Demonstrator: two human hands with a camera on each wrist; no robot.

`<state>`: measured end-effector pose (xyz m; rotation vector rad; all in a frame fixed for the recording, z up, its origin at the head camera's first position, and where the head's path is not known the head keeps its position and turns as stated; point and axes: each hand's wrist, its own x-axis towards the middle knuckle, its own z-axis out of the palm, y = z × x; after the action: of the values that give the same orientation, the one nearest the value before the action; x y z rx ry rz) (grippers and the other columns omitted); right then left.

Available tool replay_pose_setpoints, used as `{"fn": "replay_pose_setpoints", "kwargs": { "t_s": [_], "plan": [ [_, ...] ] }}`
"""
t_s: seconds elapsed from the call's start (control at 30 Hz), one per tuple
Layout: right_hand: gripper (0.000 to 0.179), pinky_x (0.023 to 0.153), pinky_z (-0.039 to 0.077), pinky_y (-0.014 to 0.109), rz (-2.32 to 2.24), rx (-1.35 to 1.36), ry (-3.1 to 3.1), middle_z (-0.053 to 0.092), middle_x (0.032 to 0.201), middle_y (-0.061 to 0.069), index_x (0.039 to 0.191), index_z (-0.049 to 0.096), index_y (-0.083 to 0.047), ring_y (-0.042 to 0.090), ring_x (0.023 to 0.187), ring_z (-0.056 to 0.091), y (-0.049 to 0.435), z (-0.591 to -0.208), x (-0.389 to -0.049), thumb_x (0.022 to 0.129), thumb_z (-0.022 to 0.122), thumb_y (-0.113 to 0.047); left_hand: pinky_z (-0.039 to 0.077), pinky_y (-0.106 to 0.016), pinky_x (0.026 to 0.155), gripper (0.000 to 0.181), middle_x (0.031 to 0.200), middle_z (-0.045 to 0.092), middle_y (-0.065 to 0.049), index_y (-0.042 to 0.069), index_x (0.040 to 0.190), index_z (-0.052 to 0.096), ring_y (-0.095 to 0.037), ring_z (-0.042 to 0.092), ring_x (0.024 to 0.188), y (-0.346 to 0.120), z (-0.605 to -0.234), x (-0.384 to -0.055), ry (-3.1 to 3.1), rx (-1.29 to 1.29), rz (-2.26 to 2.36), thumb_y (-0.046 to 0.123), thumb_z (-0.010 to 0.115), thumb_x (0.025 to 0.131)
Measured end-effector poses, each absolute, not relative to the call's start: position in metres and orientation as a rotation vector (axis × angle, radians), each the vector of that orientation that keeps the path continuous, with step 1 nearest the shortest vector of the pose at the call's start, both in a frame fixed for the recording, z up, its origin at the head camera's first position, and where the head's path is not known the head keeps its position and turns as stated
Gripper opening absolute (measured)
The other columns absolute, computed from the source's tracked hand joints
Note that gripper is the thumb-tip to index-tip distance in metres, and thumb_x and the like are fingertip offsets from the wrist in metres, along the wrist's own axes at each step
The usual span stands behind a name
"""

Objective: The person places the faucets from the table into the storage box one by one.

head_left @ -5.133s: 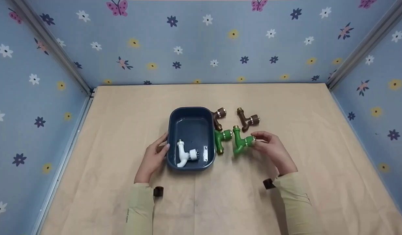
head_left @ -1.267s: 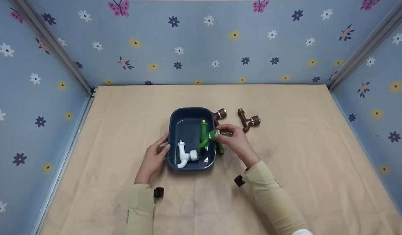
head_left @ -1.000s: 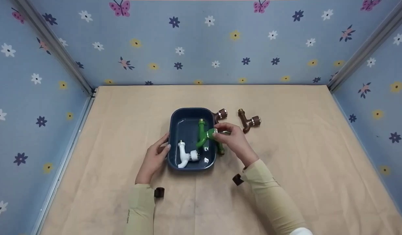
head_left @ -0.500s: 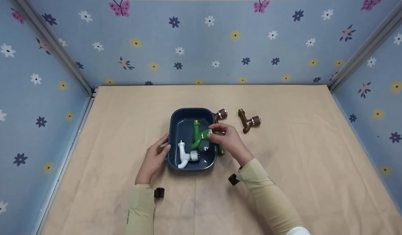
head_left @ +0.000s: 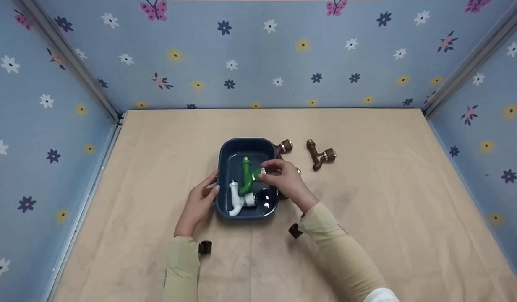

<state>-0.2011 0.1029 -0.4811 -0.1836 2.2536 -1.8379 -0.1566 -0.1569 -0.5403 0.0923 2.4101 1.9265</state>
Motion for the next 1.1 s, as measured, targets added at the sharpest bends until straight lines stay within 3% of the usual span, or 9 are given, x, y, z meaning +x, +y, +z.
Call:
{"fn": "replay_pose_setpoints", "kwargs": {
  "t_s": [0.23, 0.43, 0.67, 1.1],
  "plan": [
    [0.035, 0.074, 0.052, 0.025, -1.764, -0.223, 2.278, 0.062, 0.109, 0.019, 0.113, 0.062, 0.008, 0.022, 0.09, 0.063, 0.098, -0.48, -0.202, 0.083, 0.073, -0.003, 0.05, -0.04, 0.09, 0.049, 0.14, 0.048, -0.014, 0.018, 0.146, 0.042, -0.032, 0.057, 0.115, -0.157, -0.539, -0.156, 2.407, 0.089, 1.93, 0.012, 0.053, 0.099],
    [0.031, 0.077, 0.052, 0.024, -1.721, -0.283, 2.29, 0.062, 0.109, 0.024, 0.111, 0.06, 0.013, 0.029, 0.094, 0.063, 0.093, -0.453, -0.191, 0.084, 0.07, 0.001, 0.049, -0.041, 0.09, 0.049, 0.141, 0.046, -0.017, 0.014, 0.146, 0.041, -0.035, 0.055, 0.117, -0.156, -0.529, -0.153, 2.383, 0.095, 1.933, 0.011, 0.052, 0.099],
    [0.028, 0.078, 0.051, 0.027, -1.675, -0.266, 2.387, 0.066, 0.098, 0.009, 0.106, 0.066, 0.004, 0.021, 0.088, 0.063, 0.09, -0.484, -0.205, 0.081, 0.075, -0.004, 0.049, -0.04, 0.09, 0.049, 0.141, 0.047, -0.015, 0.018, 0.147, 0.04, -0.032, 0.055, 0.118, -0.156, -0.537, -0.155, 2.386, 0.064, 1.917, 0.012, 0.052, 0.1],
    [0.028, 0.08, 0.05, 0.03, -1.522, -0.274, 2.503, 0.066, 0.096, 0.007, 0.106, 0.066, 0.002, 0.023, 0.089, 0.062, 0.081, -0.487, -0.207, 0.082, 0.075, -0.01, 0.049, -0.04, 0.09, 0.049, 0.142, 0.045, -0.017, 0.014, 0.147, 0.04, -0.032, 0.055, 0.117, -0.156, -0.539, -0.156, 2.406, 0.112, 1.938, 0.011, 0.053, 0.099]
  ]
}}
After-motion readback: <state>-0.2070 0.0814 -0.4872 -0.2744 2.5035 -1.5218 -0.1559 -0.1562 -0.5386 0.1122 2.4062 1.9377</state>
